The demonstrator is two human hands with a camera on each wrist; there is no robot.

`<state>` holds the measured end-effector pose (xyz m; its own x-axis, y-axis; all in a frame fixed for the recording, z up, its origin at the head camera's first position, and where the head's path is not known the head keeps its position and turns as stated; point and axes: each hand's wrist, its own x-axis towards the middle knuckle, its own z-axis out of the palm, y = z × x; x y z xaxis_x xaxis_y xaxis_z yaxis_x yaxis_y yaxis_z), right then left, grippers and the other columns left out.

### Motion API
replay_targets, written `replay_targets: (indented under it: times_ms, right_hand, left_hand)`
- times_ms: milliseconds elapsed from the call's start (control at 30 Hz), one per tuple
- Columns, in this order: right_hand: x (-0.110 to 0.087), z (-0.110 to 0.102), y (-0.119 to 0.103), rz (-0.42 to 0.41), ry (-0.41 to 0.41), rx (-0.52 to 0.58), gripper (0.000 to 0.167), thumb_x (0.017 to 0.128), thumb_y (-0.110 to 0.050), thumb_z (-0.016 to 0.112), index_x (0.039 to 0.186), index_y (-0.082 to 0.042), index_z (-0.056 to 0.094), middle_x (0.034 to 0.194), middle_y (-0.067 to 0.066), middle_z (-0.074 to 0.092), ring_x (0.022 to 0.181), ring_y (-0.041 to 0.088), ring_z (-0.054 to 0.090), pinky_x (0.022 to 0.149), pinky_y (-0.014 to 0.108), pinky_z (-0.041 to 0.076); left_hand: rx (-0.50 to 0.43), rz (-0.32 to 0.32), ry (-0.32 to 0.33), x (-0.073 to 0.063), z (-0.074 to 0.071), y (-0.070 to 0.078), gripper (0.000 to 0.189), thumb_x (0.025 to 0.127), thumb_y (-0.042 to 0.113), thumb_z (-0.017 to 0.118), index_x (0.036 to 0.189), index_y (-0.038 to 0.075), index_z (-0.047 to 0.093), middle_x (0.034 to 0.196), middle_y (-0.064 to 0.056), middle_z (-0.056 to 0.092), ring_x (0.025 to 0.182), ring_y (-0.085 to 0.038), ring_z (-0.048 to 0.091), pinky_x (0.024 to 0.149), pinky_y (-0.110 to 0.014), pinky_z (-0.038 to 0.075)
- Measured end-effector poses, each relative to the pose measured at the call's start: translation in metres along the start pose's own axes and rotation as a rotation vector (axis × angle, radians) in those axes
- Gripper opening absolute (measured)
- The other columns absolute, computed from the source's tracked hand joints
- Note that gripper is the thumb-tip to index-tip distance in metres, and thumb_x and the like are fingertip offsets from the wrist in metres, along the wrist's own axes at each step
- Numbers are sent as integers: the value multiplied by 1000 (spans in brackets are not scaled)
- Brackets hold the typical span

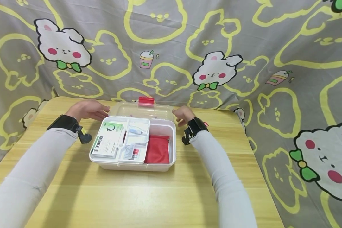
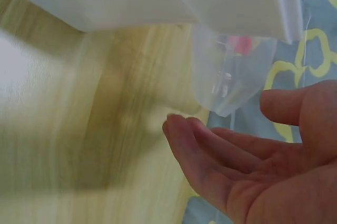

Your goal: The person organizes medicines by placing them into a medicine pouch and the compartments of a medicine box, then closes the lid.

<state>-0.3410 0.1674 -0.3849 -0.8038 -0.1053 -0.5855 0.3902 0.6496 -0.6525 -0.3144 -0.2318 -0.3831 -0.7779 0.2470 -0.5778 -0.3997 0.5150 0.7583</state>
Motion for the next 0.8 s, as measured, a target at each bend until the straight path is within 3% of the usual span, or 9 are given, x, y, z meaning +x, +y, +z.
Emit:
replay_targets:
  times_ms: [67,167,300,533,667,800]
  right_hand:
    - [2,1,1,6,-29,11,55,108,-27,45,152,6,35,143,24,49,105,36,68,93,39,58]
    - [5,4,1,2,-55,58,38,106,-17,45,134,8,47,121,21,56,87,28,68,84,35,60]
    - [8,6,2,-15,-54,122,12,103,-9,46,100,2,49,92,12,56,71,18,64,75,29,59]
    - [8,7,5,-59,19,162,18,99,-4,50,82,-4,45,74,7,52,63,15,62,69,28,58]
    - [6,6,4,-79,61,150,19,97,-4,51,79,-5,46,77,8,54,69,17,64,76,31,60]
    - [3,5,2,-93,87,160,10,98,-4,51,91,2,54,89,12,57,84,24,69,86,38,60]
  left_hand:
    - [10,11,-11,2,2,1,54,109,17,41,147,-20,30,139,-36,54,103,-19,69,111,-47,45]
    - [29,24,12,4,5,2,45,106,14,44,137,-20,43,111,-20,72,91,-13,70,101,-40,52]
    - [12,38,44,6,8,6,34,104,9,47,124,-17,53,84,-2,70,78,-10,69,84,-30,58]
    - [-58,49,88,7,10,12,26,102,4,49,120,-14,53,82,-6,68,73,-11,68,76,-29,59]
    - [-65,71,102,4,10,13,33,101,3,51,128,-16,52,83,-4,71,74,-10,69,77,-29,59]
    - [-75,92,108,1,9,14,45,101,3,54,140,-18,46,86,-3,74,77,-11,73,82,-31,60]
